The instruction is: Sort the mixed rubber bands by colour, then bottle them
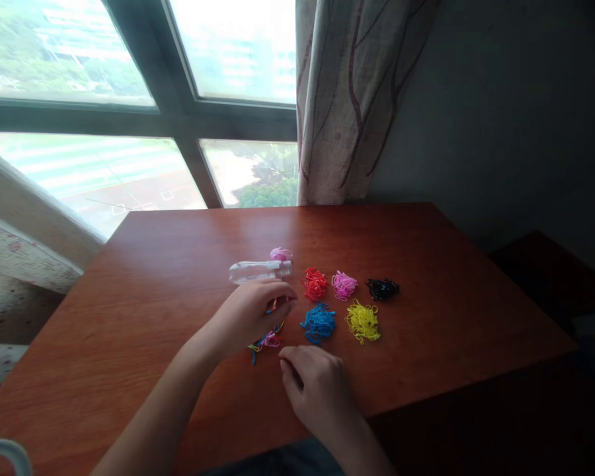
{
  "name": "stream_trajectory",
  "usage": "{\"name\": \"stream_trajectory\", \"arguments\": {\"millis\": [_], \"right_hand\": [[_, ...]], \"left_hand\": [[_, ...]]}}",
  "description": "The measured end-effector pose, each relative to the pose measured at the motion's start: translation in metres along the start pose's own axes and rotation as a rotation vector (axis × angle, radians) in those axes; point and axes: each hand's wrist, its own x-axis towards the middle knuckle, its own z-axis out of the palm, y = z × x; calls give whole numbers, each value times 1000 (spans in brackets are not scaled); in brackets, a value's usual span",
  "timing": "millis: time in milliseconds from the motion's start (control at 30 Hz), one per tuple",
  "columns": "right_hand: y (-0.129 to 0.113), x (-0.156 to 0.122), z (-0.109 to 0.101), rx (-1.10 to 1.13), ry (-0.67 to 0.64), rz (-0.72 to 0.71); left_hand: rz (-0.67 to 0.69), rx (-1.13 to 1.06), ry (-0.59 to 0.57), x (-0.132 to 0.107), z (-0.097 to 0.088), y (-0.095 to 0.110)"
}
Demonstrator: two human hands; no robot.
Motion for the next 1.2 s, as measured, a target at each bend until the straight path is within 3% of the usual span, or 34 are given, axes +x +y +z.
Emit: {"name": "stream_trajectory", "arguments": {"millis": [167,367,467,567,900,1200], "right_hand": [[-9,0,7,-72,-18,3],[-30,6,22,-83,-23,25],[-38,10,27,-90,-8,67],[-40,12,30,-95,9,79],[-33,14,33,-82,34,60],[-29,10,27,30,121,60]], "left_hand": [[-164,-91,123,-60,12,-14],[-238,-51,312,-88,29,-24],[-256,-30,407,-94,33,-26],[-255,-10,431,-97,35,-28],[-226,9,446,-93,34,-27],[-249,58,380,-97,40,-32]]}}
